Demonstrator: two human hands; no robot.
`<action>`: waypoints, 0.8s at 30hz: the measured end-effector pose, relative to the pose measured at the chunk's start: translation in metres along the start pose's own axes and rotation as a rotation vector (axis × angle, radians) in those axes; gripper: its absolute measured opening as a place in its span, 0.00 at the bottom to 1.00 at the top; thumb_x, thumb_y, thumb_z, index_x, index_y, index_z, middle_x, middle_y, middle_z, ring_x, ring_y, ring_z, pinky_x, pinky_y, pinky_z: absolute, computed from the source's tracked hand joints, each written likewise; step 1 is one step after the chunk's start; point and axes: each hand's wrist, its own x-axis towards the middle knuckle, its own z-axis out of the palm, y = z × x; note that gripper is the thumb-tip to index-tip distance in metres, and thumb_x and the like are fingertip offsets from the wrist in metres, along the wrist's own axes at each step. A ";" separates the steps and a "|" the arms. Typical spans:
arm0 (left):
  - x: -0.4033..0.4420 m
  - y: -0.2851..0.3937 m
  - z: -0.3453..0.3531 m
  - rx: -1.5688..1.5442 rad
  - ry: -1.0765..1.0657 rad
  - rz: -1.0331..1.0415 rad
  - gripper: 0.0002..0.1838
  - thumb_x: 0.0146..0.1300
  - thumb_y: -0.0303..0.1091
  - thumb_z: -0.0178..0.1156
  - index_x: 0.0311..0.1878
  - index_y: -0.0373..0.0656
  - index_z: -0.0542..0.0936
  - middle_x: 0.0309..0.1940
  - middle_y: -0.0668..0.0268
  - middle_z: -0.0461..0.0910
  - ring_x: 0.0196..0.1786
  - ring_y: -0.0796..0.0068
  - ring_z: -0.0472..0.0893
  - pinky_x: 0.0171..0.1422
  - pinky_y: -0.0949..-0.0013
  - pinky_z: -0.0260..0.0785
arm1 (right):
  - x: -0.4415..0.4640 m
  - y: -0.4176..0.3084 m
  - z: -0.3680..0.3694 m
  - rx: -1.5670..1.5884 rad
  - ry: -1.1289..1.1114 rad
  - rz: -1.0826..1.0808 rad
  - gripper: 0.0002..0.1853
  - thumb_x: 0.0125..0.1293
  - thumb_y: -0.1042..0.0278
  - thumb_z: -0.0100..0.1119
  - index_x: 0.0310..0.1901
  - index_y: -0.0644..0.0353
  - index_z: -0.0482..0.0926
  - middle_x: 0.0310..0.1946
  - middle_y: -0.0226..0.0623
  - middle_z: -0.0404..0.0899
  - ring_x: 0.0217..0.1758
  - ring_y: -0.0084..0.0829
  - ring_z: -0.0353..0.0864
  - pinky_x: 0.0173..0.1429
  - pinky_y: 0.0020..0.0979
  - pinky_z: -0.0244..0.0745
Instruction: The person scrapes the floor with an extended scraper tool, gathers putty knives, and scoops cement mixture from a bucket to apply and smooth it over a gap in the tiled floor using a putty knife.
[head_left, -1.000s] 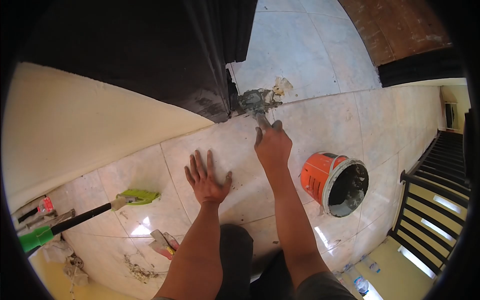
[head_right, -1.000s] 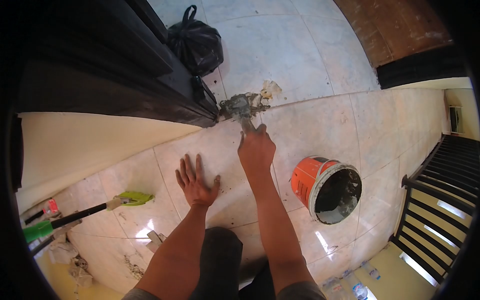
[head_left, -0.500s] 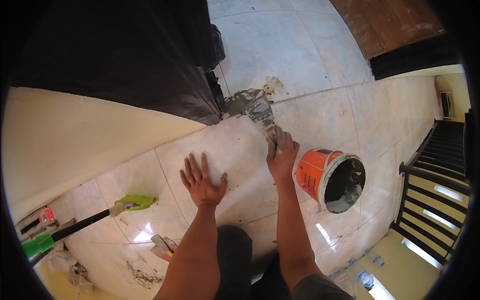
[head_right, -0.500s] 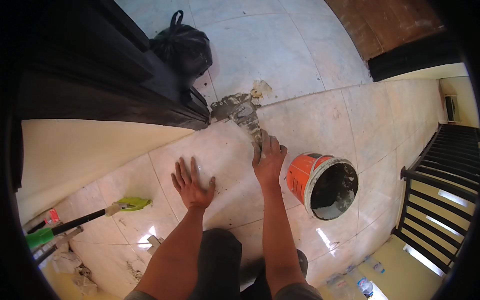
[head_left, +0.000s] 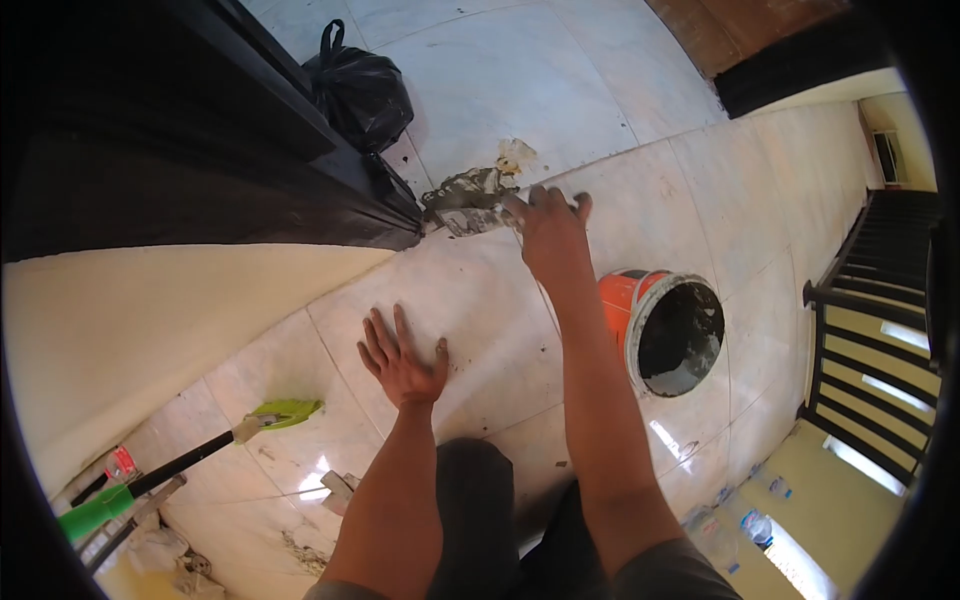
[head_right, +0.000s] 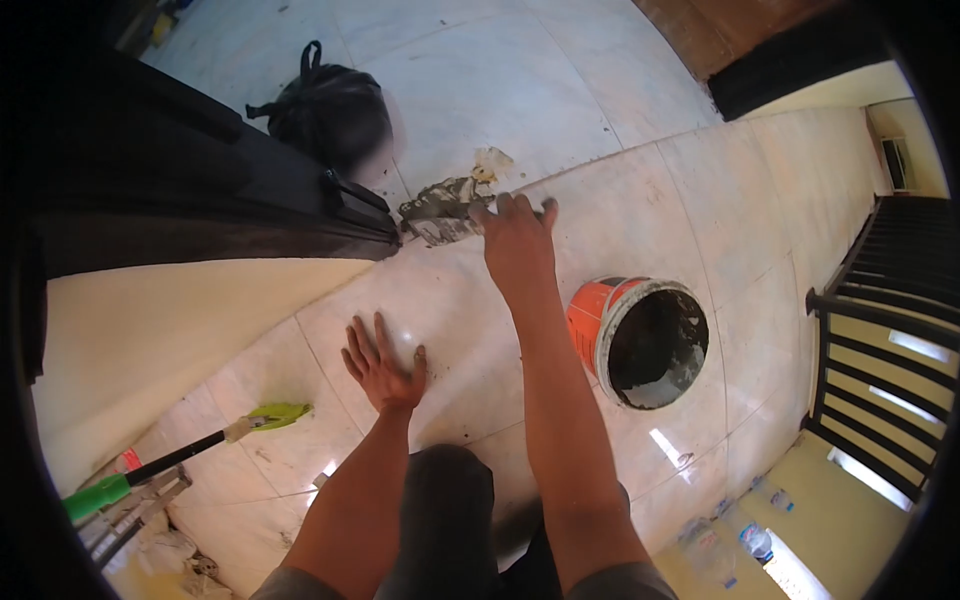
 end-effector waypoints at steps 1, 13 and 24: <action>-0.001 -0.001 0.000 0.002 -0.002 0.011 0.54 0.64 0.62 0.66 0.89 0.57 0.56 0.91 0.53 0.45 0.92 0.48 0.43 0.92 0.37 0.30 | 0.009 0.001 -0.001 -0.019 0.013 -0.039 0.13 0.73 0.67 0.58 0.52 0.46 0.90 0.45 0.35 0.82 0.58 0.36 0.80 0.72 0.63 0.63; -0.001 0.000 0.001 -0.005 0.003 -0.015 0.54 0.63 0.61 0.67 0.89 0.57 0.56 0.91 0.55 0.45 0.92 0.50 0.44 0.93 0.40 0.31 | 0.072 0.038 0.012 -0.226 -0.146 -0.346 0.14 0.78 0.63 0.54 0.51 0.45 0.92 0.59 0.35 0.83 0.68 0.36 0.76 0.73 0.52 0.66; -0.001 -0.001 0.003 0.011 0.008 -0.009 0.55 0.62 0.61 0.67 0.89 0.57 0.56 0.91 0.55 0.45 0.92 0.50 0.44 0.93 0.40 0.31 | 0.094 0.051 -0.017 -0.358 -0.309 -0.419 0.16 0.78 0.66 0.53 0.56 0.41 0.91 0.63 0.35 0.81 0.72 0.37 0.73 0.75 0.49 0.63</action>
